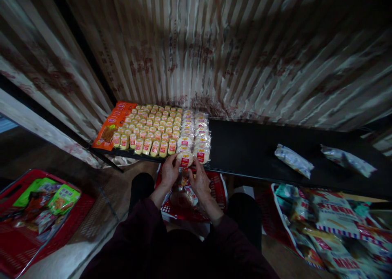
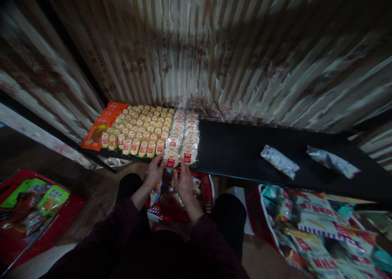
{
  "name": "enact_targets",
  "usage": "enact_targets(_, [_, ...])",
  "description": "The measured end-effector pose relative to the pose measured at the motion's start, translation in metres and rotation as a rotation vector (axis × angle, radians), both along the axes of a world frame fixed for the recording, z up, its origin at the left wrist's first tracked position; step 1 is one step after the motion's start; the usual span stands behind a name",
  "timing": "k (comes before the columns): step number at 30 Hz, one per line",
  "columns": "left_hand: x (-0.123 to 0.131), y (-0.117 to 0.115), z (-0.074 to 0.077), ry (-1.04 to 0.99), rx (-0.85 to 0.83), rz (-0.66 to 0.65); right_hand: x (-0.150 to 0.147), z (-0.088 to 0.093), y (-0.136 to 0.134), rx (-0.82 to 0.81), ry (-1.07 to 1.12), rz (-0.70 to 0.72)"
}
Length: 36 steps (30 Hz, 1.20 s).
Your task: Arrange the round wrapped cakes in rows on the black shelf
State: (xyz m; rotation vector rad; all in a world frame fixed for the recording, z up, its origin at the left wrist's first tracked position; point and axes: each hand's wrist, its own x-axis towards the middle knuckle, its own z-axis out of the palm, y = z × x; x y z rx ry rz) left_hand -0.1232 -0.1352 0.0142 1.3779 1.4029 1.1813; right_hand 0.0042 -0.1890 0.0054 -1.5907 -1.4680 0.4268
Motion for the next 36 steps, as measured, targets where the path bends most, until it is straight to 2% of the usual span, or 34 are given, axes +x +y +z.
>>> enact_targets(14, [0.0011, 0.0043, 0.0007, 0.114, 0.009, -0.006, -0.0016, -0.0017, 0.0059, 0.015, 0.044, 0.005])
enact_targets(27, [0.0053, -0.0004, -0.0034, 0.191, 0.073, -0.057, 0.0056, -0.0045, 0.0001, 0.089, -0.150, -0.048])
enact_targets(32, [0.0065, 0.0006, -0.0059, 0.213, 0.074, -0.021, 0.0071, -0.0080, 0.0008, 0.106, -0.189, -0.026])
enact_targets(36, [0.0072, 0.0017, -0.0071, 0.229, 0.077, -0.020, 0.0064, -0.0097, 0.0020, 0.117, -0.218, -0.069])
